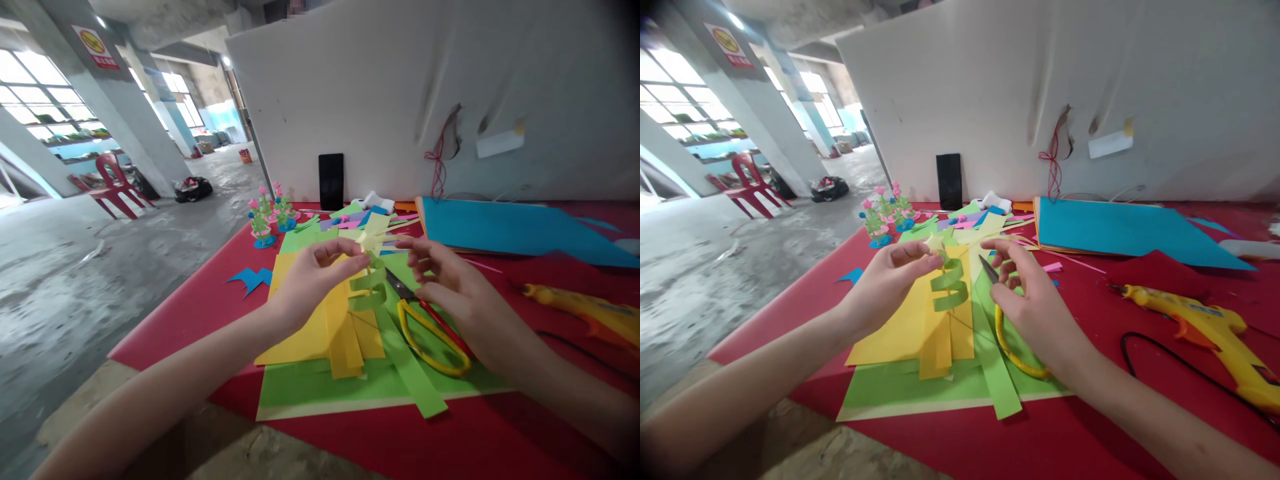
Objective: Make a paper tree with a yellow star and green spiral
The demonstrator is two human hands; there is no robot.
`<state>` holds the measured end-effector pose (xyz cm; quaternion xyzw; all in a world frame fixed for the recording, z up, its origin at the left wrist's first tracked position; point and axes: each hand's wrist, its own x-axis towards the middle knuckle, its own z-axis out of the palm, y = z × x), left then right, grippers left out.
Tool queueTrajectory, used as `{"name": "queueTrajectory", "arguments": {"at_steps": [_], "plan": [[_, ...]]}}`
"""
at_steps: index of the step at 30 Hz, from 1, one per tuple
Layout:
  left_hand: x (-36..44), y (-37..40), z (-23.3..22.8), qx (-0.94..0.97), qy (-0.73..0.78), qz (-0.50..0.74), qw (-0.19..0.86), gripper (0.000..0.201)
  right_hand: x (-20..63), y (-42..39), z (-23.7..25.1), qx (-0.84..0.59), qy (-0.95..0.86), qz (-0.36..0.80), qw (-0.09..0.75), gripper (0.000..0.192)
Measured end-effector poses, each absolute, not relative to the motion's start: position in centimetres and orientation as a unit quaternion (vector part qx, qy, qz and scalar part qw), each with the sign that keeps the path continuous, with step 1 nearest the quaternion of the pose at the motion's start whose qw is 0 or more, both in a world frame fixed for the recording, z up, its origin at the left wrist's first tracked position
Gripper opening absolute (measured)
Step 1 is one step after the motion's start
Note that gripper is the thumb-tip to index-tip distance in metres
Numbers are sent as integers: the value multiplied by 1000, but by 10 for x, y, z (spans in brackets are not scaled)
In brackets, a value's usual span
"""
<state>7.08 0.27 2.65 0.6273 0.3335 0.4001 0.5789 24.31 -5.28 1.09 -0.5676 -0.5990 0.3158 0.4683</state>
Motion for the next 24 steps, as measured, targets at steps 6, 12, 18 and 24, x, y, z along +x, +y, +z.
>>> {"name": "queueTrajectory", "arguments": {"at_steps": [6, 12, 18, 24], "plan": [[72, -5, 27, 692, 344, 387, 503, 17, 240, -59, 17, -510, -703, 242, 433, 23], [71, 1, 25, 661, 337, 410, 530, 11, 239, -55, 14, -525, -702, 234, 420, 20], [71, 3, 22, 607, 318, 417, 597, 4, 238, -53, 11, -526, -721, 239, 382, 10], [72, 2, 19, 589, 314, 411, 621, 3, 239, -53, 10, -542, -699, 292, 365, 15]]}}
